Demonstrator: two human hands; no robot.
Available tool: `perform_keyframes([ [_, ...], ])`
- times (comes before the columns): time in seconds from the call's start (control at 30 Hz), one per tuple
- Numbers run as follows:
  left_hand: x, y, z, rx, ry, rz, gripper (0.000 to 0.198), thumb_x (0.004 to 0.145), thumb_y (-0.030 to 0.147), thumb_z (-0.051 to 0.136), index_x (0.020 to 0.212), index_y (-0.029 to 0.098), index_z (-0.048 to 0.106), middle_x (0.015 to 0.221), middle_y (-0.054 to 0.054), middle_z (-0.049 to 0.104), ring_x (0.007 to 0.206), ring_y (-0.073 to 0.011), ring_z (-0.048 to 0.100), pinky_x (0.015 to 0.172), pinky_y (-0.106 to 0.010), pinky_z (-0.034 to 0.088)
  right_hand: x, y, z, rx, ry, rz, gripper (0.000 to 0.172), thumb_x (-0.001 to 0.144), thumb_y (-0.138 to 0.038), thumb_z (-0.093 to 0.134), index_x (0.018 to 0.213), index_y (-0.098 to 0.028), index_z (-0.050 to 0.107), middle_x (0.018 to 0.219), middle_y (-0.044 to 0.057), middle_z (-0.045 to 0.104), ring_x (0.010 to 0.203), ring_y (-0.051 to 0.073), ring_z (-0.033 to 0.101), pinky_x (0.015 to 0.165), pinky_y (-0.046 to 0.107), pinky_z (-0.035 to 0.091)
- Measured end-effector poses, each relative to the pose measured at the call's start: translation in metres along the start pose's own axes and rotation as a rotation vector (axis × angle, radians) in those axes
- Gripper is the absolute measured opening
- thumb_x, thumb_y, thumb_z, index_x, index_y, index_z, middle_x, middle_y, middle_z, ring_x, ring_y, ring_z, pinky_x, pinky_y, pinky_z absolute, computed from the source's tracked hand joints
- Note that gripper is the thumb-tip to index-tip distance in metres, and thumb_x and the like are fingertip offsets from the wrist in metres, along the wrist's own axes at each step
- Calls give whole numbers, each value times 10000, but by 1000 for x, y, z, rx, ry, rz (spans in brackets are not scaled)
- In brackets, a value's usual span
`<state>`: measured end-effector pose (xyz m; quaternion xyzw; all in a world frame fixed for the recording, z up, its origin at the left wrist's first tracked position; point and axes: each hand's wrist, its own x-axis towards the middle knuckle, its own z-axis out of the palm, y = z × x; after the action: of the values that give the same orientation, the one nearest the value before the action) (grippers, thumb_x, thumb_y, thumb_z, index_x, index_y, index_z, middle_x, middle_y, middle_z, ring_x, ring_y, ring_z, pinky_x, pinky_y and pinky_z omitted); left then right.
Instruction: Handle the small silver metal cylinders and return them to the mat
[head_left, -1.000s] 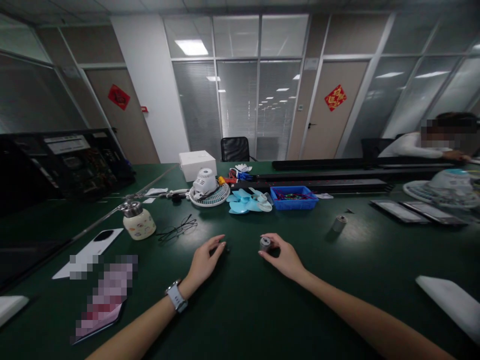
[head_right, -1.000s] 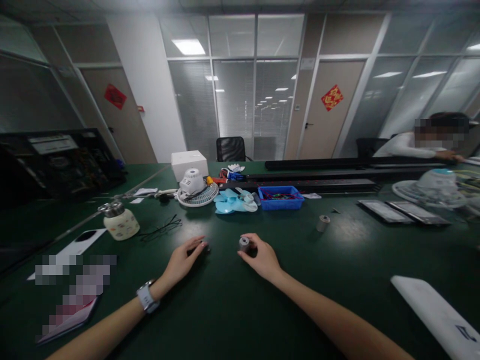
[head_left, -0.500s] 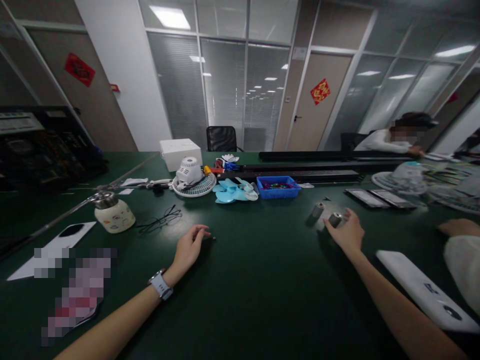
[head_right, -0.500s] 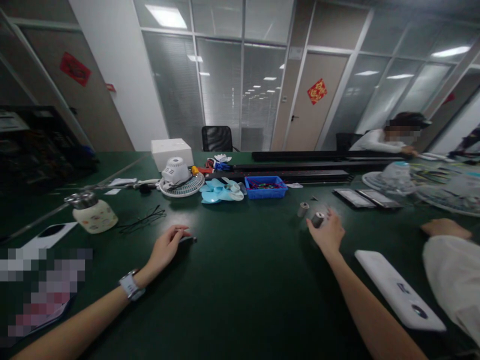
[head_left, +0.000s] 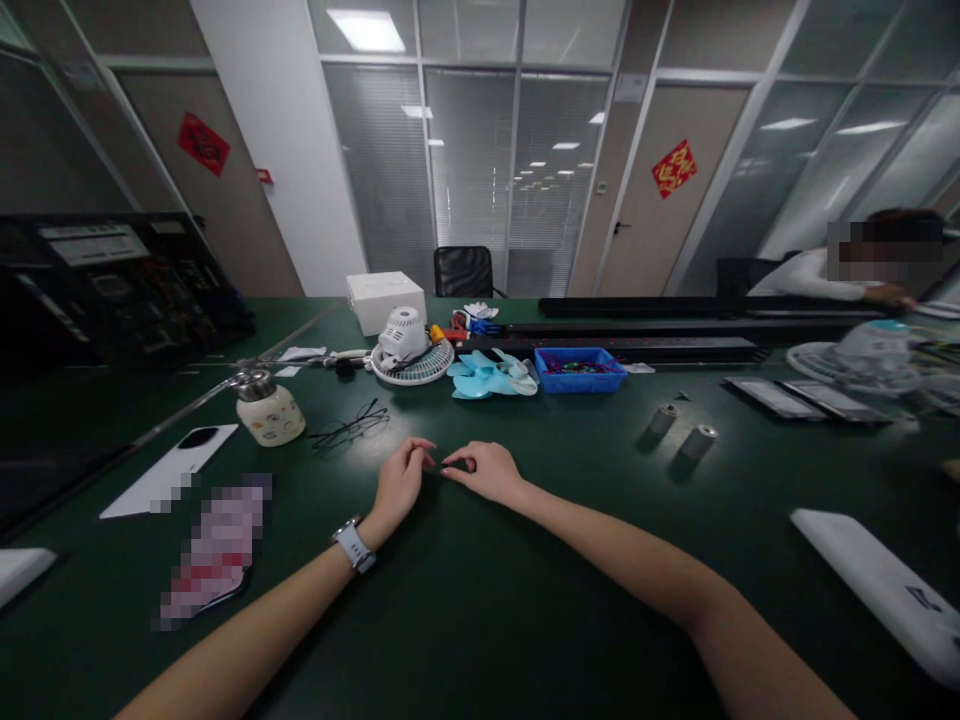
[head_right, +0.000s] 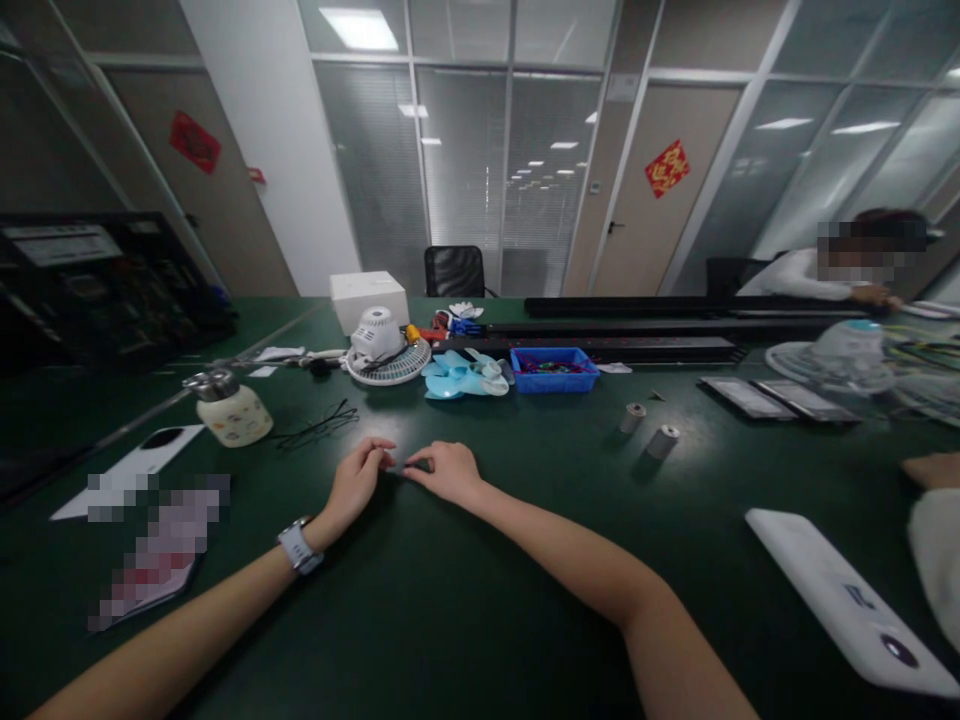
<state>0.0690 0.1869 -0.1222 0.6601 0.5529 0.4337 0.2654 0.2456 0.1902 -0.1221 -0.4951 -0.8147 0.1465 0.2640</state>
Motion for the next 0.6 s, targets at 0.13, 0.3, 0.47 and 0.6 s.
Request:
perform_keyframes([
  [0.13,0,-2,0,-2,-22,8,279,834,295,358,879,183,610,722,-15,652,728,-184,612,692,-286,455,-11,10,-9,24,7,4,227,815,-460,620,927,-300,737,737,-9,593,643,115,521,574,245,344],
  [0.3,3,-10,0,22,-60,34,288,820,276,326,715,193,582,722,-15,636,742,-186,603,712,-289,443,-72,66,-94,-102,257,65,273,857,-464,552,955,-282,731,832,21,651,736,154,579,659,277,418],
  [0.47,5,-12,1,24,-93,53,298,825,286,320,704,200,579,711,-9,633,734,-187,603,698,-287,435,-147,151,-195,-472,687,398,399,854,-531,485,949,-239,741,919,73,683,828,223,601,681,322,428],
  [0.6,5,-12,2,12,-106,38,290,821,284,330,711,200,585,715,-10,640,746,-188,613,707,-286,439,-180,197,-220,-540,706,610,466,827,-580,464,929,-227,752,897,92,691,753,231,602,597,319,402],
])
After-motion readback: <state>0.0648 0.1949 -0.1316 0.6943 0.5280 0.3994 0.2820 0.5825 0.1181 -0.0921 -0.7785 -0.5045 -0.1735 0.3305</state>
